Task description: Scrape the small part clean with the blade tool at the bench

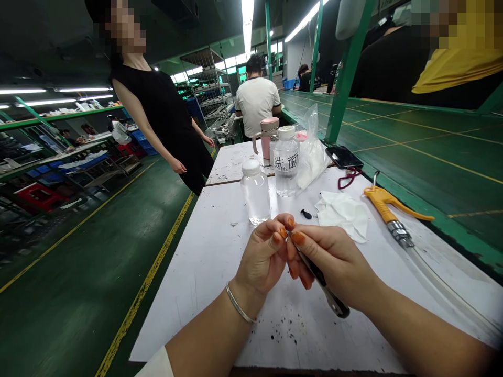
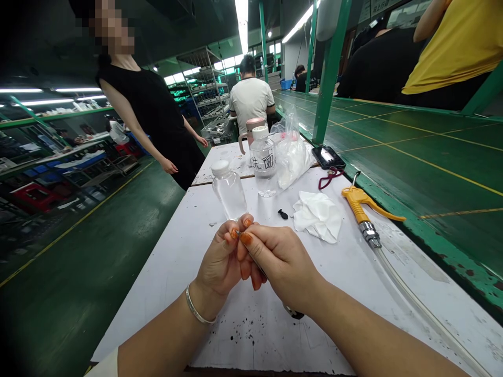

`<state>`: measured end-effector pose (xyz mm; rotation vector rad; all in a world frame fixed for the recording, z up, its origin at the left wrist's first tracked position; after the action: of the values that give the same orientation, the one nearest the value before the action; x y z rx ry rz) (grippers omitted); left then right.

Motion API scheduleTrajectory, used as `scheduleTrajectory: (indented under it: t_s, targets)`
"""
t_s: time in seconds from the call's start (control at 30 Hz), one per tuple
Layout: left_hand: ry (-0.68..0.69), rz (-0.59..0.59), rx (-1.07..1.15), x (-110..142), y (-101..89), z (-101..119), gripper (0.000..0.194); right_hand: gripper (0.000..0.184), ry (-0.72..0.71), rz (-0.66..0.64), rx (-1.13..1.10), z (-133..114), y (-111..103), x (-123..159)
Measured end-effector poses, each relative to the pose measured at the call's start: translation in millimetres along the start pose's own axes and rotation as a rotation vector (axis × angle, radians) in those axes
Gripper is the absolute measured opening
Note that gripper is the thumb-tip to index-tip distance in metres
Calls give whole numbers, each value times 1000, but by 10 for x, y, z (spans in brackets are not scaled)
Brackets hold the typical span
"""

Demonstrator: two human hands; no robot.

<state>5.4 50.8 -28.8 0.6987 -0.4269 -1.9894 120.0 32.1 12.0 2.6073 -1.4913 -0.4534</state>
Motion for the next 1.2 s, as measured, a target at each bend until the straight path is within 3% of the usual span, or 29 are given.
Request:
scheduleTrajectory:
  t_s: [0.27,0.5,0.83,1.2]
  targets:
    - [-25,45,-55,-2,13,40,23,39,-23,26,-20,-39,-47,-1]
    - [4,219,-79,-17,-37,139,20,36,-127,139,-32,-129,-206,-49]
    - [-16,265,-110,-11,-9,190,7,40,-157,128,-32,-84,-232,-110]
    - [-27,265,-187,-21,7,197,17,38,-129,127,-3,-90,-217,-102]
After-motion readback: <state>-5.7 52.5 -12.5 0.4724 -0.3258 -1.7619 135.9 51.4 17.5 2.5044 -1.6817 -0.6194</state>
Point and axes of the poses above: each hand's wrist, its own x-axis away from the middle knuckle, its own y-axis out of the palm, z = x × y, the point moved 3 cm from there along -x, towards the middle knuckle, and after that the axes turned 11 degrees about -x, right-handed, at the moved point
